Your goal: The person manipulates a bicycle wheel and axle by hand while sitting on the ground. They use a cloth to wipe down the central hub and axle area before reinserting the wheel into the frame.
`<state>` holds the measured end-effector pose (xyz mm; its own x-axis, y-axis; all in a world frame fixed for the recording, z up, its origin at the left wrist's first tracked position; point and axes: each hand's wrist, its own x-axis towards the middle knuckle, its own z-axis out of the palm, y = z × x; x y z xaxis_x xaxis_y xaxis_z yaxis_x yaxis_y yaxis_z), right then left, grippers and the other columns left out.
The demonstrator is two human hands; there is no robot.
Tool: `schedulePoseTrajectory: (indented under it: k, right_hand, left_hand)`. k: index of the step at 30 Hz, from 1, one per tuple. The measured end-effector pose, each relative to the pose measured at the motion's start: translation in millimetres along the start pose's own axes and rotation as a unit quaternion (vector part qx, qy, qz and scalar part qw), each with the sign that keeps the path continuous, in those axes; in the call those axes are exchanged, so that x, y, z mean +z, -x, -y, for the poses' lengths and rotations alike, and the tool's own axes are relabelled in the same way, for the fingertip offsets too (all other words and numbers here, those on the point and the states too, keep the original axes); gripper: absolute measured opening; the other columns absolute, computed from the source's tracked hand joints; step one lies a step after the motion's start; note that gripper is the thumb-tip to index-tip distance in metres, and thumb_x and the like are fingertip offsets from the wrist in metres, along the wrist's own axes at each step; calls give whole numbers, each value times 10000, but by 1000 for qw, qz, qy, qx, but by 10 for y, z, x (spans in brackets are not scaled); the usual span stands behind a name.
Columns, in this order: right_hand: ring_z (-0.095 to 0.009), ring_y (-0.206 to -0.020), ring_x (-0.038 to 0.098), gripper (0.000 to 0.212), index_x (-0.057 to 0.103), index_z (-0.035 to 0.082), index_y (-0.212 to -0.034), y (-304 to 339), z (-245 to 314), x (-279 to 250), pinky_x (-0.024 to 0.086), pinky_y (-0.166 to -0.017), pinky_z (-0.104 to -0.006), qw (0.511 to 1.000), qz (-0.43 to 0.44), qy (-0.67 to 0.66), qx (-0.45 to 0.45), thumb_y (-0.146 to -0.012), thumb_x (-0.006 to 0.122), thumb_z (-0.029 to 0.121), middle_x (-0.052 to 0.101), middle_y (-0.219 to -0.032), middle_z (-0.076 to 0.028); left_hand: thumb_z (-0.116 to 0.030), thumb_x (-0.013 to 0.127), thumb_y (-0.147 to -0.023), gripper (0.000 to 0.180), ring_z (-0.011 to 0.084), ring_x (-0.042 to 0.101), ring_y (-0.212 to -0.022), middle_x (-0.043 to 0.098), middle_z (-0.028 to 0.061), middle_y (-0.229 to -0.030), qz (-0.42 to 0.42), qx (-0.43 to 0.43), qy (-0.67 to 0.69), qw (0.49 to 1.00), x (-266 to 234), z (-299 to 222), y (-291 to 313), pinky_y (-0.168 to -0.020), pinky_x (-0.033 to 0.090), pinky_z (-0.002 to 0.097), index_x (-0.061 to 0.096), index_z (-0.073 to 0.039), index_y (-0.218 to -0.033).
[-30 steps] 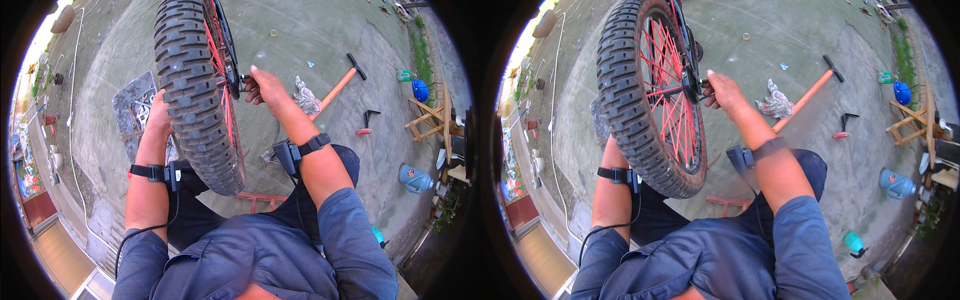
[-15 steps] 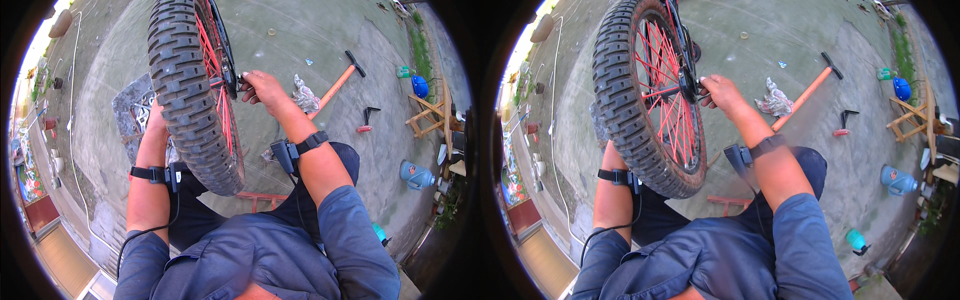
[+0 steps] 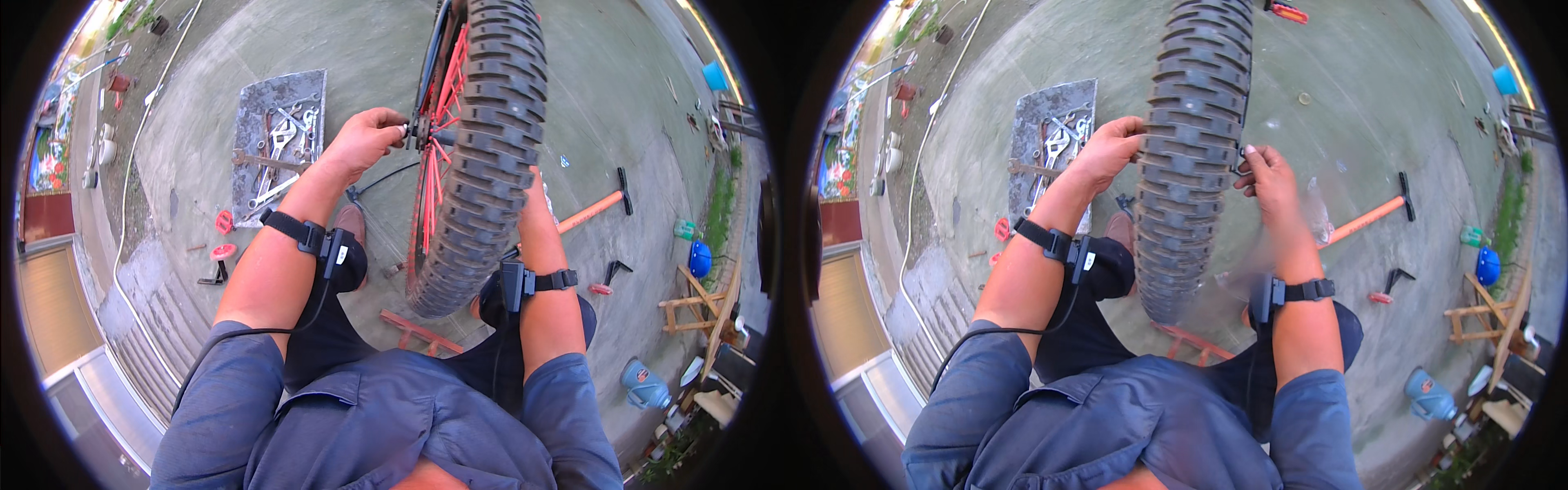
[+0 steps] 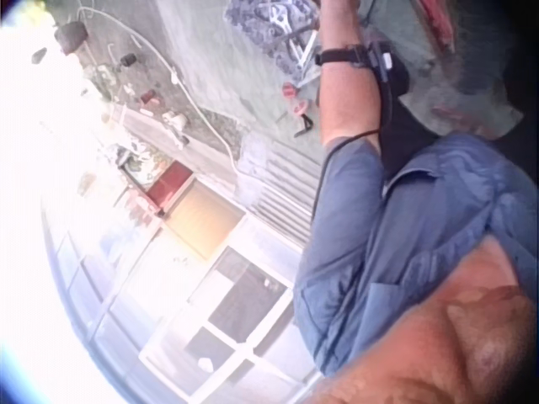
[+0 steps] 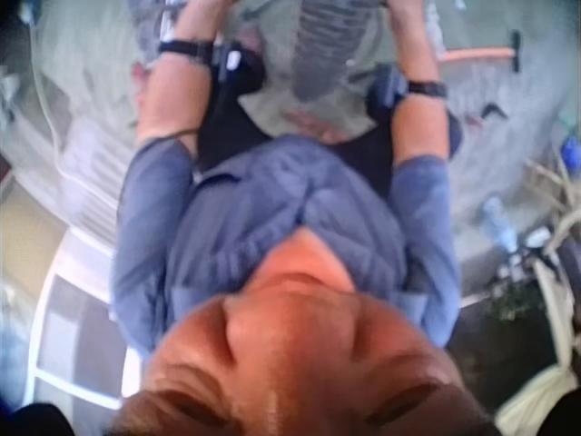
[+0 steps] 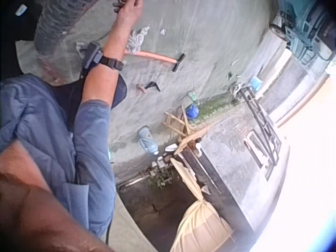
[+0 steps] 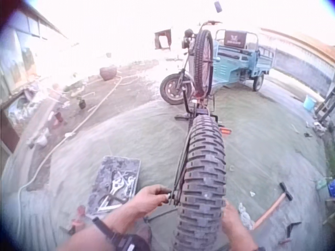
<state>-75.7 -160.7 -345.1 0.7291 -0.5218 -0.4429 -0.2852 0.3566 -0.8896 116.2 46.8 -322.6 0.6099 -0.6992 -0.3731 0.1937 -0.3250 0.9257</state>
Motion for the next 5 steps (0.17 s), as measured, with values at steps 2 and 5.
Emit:
schedulePoseTrajectory:
  k: [2,5]
  right_hand:
    - [-125,-657,612,328,612,51,-1111,-104,-124,-222,452,-548,-253,999,-29,17,1,-970,583,346,612,-831,-26]
    - [-119,-681,611,360,616,52,-1130,-235,-246,-202,458,-561,-260,999,-37,17,-2,-964,594,371,618,-829,-10]
  left_hand:
    - [-94,583,-903,264,135,612,-892,677,53,-1041,-2,5,44,999,81,-159,-9,-772,470,279,656,-5,-1141]
    - [-63,561,-907,281,134,602,-971,674,52,-1082,-6,-21,26,999,-2,-182,57,-807,464,275,648,-13,-1170]
